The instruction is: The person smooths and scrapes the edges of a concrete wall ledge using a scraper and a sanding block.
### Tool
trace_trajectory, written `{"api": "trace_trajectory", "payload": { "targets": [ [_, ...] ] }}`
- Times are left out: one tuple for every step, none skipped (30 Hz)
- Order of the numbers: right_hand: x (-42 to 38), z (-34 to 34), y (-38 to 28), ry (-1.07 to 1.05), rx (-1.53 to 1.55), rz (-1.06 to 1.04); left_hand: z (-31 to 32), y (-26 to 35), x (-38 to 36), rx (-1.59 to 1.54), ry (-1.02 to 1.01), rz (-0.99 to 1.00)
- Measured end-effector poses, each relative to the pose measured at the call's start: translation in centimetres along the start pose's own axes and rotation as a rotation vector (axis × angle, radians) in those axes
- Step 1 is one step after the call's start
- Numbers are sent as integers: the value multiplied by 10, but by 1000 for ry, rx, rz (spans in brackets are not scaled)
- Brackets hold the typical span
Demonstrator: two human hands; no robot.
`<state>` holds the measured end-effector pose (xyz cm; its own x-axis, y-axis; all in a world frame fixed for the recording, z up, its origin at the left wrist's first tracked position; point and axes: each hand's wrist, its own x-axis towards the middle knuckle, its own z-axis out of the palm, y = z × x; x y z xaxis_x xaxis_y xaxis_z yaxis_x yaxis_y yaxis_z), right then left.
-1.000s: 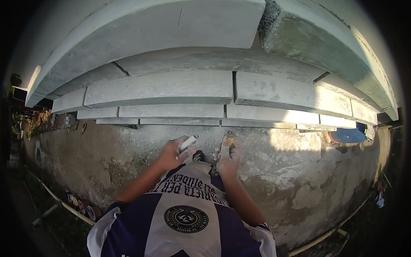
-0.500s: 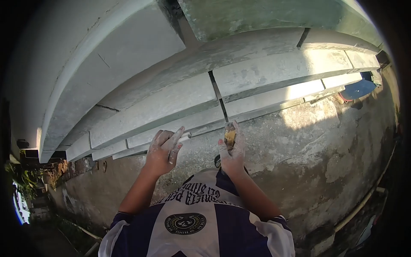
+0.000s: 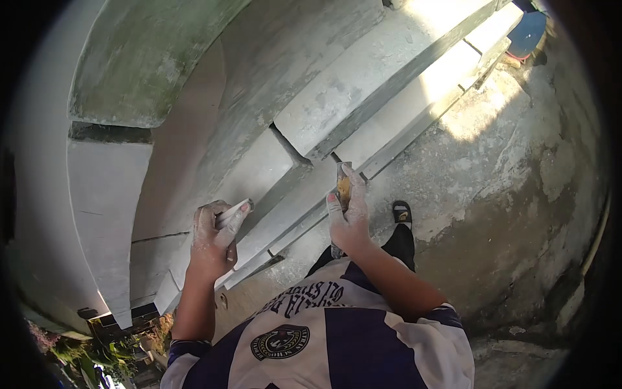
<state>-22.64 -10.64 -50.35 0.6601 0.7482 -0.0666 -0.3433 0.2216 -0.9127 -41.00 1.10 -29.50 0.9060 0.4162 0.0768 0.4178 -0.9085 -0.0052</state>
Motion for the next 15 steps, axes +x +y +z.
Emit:
{"api": "trace_trajectory", "payload": {
  "targets": [
    [1, 8, 1, 30, -41, -52, 0, -4, 1, 26, -32, 21],
    [1, 15, 1, 63, -84, -103, 0, -9, 2, 51, -60, 45],
    [2, 22, 2, 98, -128, -152, 5, -18, 2, 31, -65, 55],
    [3, 32, 2, 148, -98, -184, 12, -28, -2, 10, -70, 64],
    [-2, 41, 2, 196, -74, -182, 17, -36, -7, -16, -87, 62],
    [-7, 50, 2, 244, -49, -182, 20, -42, -8, -17, -95, 92],
    [-8, 56, 1, 289, -30, -173, 26, -49, -10, -62, -80, 101],
    [-6, 61, 3, 322, 6, -180, 31, -57, -12, -102, -62, 109],
    [-4, 65, 4, 356, 42, -188, 34, -63, -14, -138, -54, 114],
    [-2, 70, 7, 378, 96, -202, 37, -68, -16, -167, -49, 168],
    [-2, 74, 7, 381, 119, -192, 40, -69, -16, -181, -24, 173],
    [-2, 78, 7, 383, 143, -182, 44, -67, -16, -194, -2, 178],
    [-3, 79, 3, 367, 133, -151, 46, -66, -16, -208, 22, 185],
    [1, 80, 3, 377, 115, -200, 43, -63, -14, -112, -4, 252],
    [5, 82, 4, 388, 97, -250, 43, -60, -10, -63, -10, 289]
  ]
}}
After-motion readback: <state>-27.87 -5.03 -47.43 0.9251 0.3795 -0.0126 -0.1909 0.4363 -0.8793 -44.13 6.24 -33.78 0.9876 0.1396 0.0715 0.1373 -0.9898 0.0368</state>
